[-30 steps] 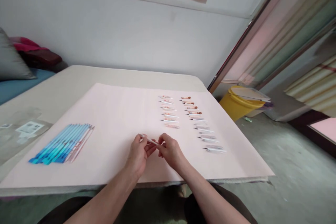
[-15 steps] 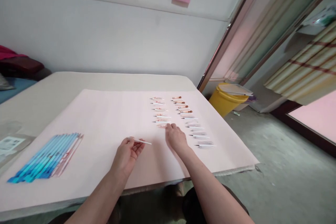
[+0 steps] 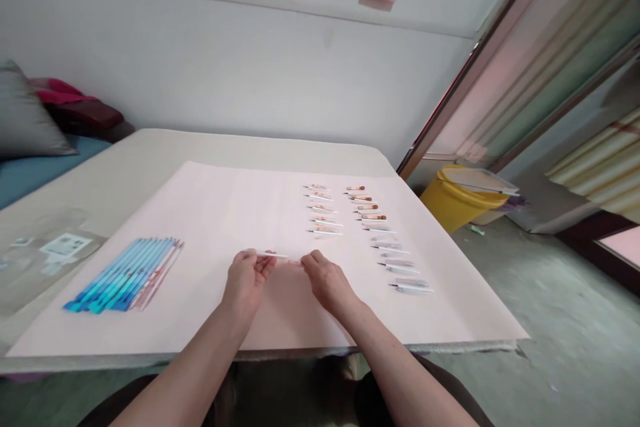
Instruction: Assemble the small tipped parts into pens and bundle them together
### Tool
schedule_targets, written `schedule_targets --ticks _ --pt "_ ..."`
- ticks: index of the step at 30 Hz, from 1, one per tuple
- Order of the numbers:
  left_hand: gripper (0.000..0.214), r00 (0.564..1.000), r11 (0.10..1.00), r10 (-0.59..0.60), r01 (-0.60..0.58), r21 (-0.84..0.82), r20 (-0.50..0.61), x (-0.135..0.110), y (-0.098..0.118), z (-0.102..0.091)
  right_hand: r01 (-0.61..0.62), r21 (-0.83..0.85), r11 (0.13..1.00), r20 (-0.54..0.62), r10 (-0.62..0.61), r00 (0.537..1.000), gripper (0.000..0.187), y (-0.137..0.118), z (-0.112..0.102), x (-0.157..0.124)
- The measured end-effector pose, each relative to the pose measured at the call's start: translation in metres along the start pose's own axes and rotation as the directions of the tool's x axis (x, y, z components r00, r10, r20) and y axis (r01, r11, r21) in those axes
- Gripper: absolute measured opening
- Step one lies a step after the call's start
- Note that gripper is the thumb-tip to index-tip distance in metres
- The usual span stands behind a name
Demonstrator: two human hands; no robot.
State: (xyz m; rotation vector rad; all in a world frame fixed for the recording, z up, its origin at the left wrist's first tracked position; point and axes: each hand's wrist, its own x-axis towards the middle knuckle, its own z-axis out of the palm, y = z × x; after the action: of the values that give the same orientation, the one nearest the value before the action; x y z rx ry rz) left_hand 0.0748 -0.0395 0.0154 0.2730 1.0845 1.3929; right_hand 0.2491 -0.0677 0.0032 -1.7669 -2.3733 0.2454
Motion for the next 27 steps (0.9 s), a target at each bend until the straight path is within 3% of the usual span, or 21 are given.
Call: schedule_targets --ticks 17,27 --pt "0.009 0.999 0.998 0.046 -0.046 0.031 -0.002 -0.003 -0.003 0.001 -0.033 0.035 0.999 -0.058 0.035 0.998 0.020 0.000 -0.002 -0.002" --pt "0.012 1.000 0.974 -0.012 0.009 0.225 0.012 -0.015 -0.015 0.003 -0.006 0.190 0.982 -0.116 0.029 0.993 0.020 -0.008 0.001 -0.004"
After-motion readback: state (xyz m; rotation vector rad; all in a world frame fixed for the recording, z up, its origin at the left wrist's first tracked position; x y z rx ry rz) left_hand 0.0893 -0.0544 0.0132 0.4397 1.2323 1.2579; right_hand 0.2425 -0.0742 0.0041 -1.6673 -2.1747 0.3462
